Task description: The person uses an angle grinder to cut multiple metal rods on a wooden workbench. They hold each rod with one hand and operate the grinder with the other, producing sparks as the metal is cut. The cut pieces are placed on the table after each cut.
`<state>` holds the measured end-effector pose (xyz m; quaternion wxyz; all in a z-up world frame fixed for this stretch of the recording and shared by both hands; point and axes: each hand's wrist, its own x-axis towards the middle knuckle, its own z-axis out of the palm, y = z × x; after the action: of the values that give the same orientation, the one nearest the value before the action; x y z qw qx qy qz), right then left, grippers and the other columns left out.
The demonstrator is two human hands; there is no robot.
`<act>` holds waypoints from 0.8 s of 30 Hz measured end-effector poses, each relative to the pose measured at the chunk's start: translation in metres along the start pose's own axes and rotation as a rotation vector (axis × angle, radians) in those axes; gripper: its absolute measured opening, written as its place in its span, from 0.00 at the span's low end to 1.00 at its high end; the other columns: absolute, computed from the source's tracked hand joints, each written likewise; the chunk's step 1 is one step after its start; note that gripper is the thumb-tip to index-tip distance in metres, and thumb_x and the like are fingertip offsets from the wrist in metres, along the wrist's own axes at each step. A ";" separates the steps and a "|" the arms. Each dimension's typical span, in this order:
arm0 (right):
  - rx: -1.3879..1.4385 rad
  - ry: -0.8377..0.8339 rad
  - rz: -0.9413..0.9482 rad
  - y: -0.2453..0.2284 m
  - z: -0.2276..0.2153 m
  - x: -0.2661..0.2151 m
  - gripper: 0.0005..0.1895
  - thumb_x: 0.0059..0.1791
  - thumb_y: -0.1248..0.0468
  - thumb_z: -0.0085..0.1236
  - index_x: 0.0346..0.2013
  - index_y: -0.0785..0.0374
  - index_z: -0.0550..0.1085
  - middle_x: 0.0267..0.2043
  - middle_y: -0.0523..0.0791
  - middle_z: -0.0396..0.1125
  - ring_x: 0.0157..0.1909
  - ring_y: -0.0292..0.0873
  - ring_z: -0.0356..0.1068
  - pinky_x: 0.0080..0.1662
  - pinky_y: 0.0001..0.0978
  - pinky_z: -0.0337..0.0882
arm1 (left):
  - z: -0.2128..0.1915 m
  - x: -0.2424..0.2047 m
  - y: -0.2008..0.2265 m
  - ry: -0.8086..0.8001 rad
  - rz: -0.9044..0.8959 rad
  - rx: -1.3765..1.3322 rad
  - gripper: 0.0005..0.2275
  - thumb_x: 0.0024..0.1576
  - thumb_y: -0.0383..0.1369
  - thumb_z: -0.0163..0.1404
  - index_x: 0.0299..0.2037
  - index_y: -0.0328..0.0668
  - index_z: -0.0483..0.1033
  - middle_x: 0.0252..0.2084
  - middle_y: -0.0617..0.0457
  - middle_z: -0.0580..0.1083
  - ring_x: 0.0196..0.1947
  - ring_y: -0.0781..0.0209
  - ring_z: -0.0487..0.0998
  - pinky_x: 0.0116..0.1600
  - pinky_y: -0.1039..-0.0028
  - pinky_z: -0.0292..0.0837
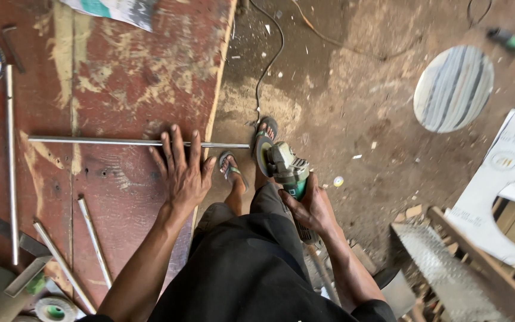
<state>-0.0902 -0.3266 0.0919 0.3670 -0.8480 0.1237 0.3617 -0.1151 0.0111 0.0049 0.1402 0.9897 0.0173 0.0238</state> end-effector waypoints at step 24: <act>-0.078 -0.004 -0.053 -0.008 0.018 0.054 0.42 0.51 0.37 0.68 0.62 0.65 0.63 0.39 0.71 0.76 0.45 0.81 0.79 0.48 0.78 0.77 | -0.008 0.122 0.003 -0.127 -0.157 -0.030 0.36 0.75 0.61 0.25 0.89 0.51 0.49 0.90 0.31 0.39 0.88 0.29 0.32 0.76 0.27 0.10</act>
<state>-0.0579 -0.3049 0.0498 0.3431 -0.8640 0.0863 0.3581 0.0063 0.0152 0.0183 0.1570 0.9826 0.0856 -0.0496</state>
